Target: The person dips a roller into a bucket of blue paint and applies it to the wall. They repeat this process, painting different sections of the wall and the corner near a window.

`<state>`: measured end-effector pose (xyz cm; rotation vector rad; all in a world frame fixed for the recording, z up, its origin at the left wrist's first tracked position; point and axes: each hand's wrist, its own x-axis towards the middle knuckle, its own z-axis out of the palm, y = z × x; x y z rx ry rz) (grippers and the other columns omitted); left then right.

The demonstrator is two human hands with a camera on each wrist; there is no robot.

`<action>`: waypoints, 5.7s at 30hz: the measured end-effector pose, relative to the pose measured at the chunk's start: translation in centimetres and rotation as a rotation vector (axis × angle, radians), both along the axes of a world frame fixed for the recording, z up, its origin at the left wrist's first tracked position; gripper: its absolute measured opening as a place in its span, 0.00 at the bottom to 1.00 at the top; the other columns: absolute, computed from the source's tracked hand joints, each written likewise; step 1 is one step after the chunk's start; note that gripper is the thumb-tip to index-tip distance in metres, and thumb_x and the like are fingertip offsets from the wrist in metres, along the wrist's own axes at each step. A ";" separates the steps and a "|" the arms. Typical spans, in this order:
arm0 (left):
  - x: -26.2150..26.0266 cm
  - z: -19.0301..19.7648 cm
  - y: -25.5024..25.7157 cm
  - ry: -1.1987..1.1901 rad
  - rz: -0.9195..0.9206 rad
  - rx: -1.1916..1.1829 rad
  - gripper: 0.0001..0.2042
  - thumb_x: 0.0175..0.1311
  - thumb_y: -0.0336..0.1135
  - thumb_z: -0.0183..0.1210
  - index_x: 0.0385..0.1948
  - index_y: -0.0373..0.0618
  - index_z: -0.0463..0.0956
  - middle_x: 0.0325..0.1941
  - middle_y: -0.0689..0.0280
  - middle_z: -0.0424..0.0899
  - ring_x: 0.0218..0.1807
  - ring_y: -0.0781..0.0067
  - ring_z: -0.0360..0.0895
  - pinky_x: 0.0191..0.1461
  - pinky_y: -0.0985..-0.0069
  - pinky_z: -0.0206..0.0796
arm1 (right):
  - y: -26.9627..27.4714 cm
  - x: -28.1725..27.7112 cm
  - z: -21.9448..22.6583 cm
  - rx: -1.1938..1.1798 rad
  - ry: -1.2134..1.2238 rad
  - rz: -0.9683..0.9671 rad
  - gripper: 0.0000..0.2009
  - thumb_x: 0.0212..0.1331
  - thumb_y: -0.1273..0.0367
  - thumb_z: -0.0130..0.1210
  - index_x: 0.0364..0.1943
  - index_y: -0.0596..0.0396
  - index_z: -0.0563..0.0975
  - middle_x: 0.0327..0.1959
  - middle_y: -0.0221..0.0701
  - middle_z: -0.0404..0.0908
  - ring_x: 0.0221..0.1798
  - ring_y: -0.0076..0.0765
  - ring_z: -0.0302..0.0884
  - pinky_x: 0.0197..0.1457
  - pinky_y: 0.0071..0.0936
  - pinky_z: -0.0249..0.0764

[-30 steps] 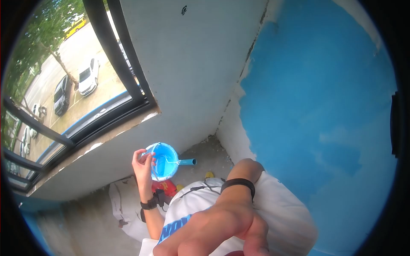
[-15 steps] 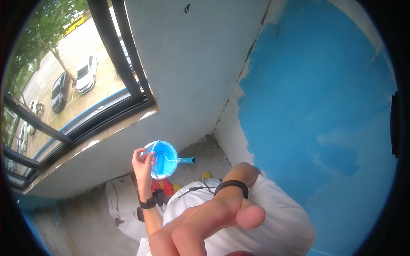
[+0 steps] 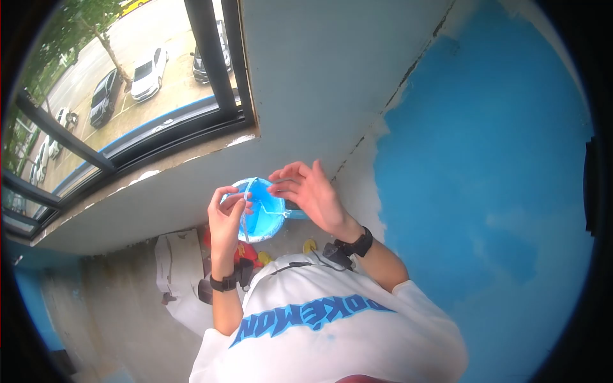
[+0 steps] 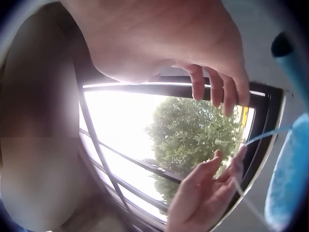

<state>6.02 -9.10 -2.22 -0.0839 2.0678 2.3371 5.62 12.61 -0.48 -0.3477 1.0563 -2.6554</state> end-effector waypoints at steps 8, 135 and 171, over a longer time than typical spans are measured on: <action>-0.8 0.9 1.8 0.041 -0.063 -0.015 0.10 0.64 0.22 0.57 0.45 0.38 0.70 0.44 0.53 0.84 0.40 0.74 0.81 0.45 0.76 0.75 | 1.7 2.0 -4.5 1.758 0.313 0.000 0.17 0.58 0.58 0.61 0.34 0.61 0.80 0.32 0.48 0.81 0.38 0.57 0.81 0.42 0.46 0.77; -3.0 -8.7 -3.0 -0.069 0.228 0.316 0.11 0.60 0.17 0.58 0.43 0.34 0.68 0.40 0.45 0.83 0.32 0.70 0.81 0.32 0.82 0.72 | 11.1 -10.6 19.4 0.999 0.503 -0.993 0.22 0.69 0.55 0.51 0.22 0.57 0.67 0.14 0.25 0.63 0.15 0.22 0.55 0.21 0.27 0.57; 2.2 -12.9 -8.8 -0.225 0.416 0.214 0.12 0.56 0.16 0.59 0.41 0.34 0.71 0.37 0.49 0.84 0.31 0.70 0.82 0.31 0.81 0.74 | 6.4 -5.4 11.5 0.587 0.151 -0.604 0.24 0.72 0.51 0.46 0.20 0.48 0.61 0.12 0.17 0.59 0.12 0.12 0.54 0.12 0.17 0.51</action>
